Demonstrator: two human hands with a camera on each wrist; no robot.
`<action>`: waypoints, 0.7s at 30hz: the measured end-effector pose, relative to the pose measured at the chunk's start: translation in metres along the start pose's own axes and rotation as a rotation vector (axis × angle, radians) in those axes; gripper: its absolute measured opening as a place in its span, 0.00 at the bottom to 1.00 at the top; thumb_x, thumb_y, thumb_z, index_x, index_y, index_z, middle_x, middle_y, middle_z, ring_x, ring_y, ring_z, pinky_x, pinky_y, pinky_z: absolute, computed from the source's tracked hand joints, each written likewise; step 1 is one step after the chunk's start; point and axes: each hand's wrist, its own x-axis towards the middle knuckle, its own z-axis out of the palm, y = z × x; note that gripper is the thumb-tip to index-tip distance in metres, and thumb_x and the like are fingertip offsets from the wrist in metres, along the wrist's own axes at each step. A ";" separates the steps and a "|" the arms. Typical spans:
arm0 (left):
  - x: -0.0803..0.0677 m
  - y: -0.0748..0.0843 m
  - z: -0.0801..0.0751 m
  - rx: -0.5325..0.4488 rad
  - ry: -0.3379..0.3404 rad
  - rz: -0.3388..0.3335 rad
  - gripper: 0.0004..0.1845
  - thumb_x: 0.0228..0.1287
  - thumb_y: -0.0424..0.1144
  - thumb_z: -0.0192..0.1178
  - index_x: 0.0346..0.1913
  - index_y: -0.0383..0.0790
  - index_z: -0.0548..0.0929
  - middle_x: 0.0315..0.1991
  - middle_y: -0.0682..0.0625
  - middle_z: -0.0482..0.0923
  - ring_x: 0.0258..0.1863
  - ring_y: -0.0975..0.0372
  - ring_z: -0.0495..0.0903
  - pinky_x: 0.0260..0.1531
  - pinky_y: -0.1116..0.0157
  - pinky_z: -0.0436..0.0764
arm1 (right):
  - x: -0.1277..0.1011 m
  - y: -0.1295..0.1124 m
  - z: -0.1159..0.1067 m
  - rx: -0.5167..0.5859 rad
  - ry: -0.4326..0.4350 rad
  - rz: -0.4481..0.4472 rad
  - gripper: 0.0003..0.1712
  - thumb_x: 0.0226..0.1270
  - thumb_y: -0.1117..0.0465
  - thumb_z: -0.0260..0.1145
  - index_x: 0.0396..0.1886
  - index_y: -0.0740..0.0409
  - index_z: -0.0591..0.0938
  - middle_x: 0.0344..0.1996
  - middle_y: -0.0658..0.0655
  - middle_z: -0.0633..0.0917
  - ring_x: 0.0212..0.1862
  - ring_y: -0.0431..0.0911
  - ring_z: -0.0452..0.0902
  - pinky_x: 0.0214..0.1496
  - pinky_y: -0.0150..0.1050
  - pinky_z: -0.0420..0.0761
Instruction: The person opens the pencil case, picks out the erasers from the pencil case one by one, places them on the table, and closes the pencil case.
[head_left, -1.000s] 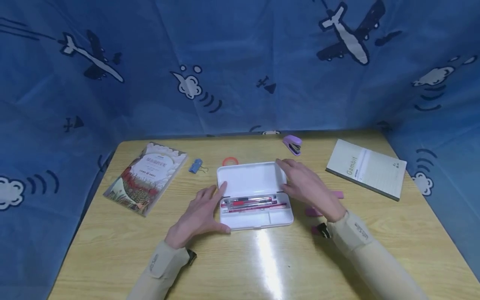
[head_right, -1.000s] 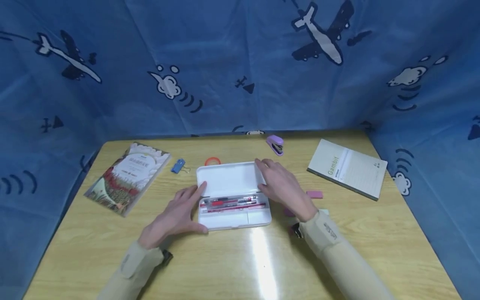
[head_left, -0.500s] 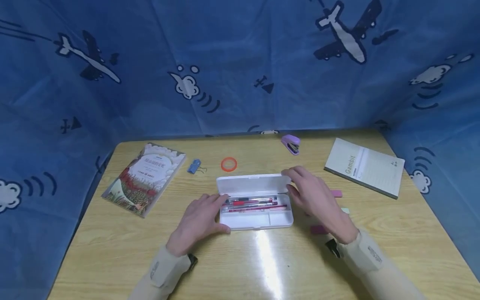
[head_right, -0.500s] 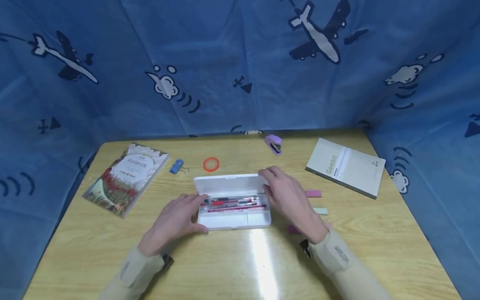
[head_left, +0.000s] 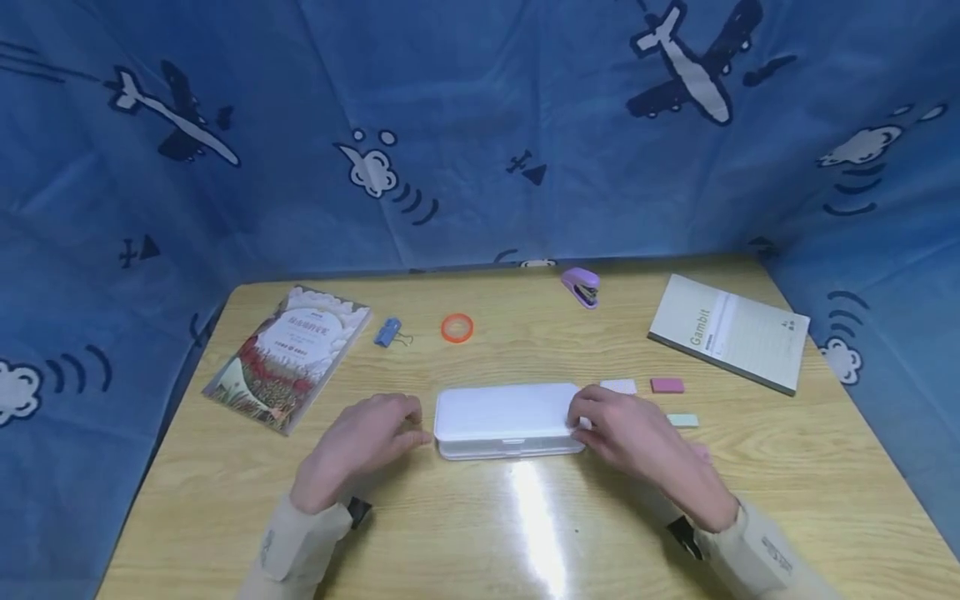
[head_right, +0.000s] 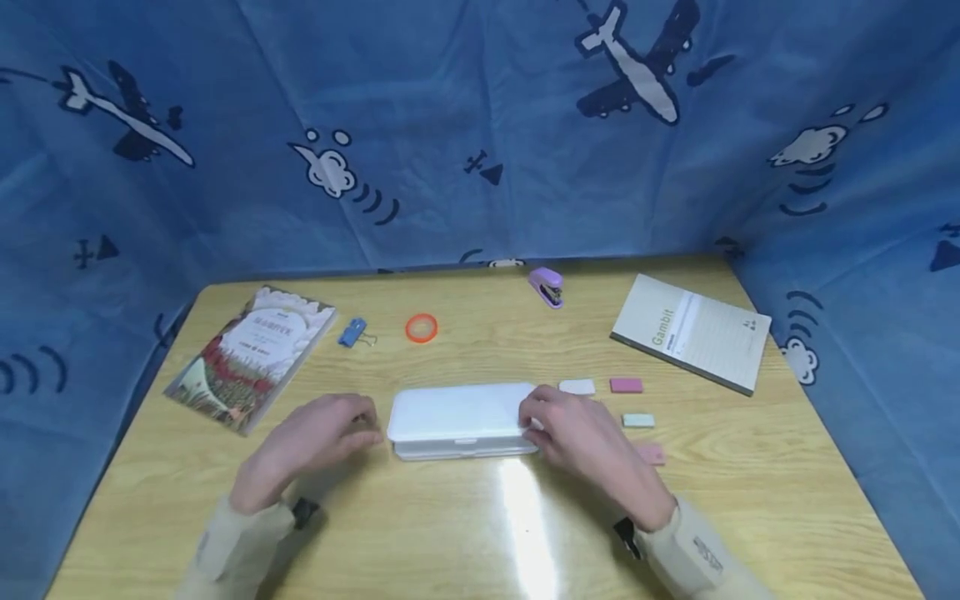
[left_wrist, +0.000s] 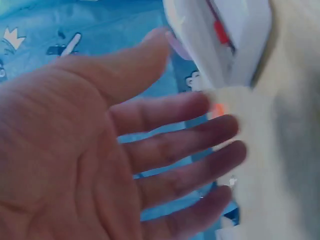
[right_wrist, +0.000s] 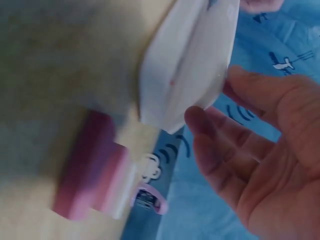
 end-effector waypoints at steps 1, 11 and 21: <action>0.002 -0.001 0.001 -0.001 0.028 0.001 0.13 0.66 0.51 0.67 0.41 0.46 0.83 0.37 0.52 0.84 0.33 0.61 0.78 0.31 0.60 0.78 | -0.001 0.000 0.002 -0.004 -0.016 0.013 0.08 0.59 0.61 0.77 0.32 0.44 0.86 0.40 0.47 0.87 0.31 0.37 0.80 0.27 0.29 0.75; 0.022 0.006 0.033 -0.001 0.101 -0.014 0.40 0.57 0.58 0.73 0.69 0.44 0.74 0.58 0.45 0.84 0.54 0.53 0.84 0.48 0.52 0.84 | 0.002 -0.005 0.019 -0.051 -0.072 0.121 0.15 0.48 0.56 0.83 0.31 0.46 0.84 0.41 0.48 0.83 0.27 0.37 0.74 0.25 0.31 0.74; 0.021 0.005 0.033 -0.032 0.087 -0.017 0.43 0.57 0.56 0.73 0.73 0.43 0.71 0.67 0.42 0.78 0.63 0.49 0.79 0.60 0.49 0.80 | 0.005 -0.003 0.014 -0.003 -0.098 0.159 0.14 0.50 0.55 0.82 0.34 0.47 0.85 0.41 0.49 0.83 0.28 0.37 0.74 0.26 0.32 0.75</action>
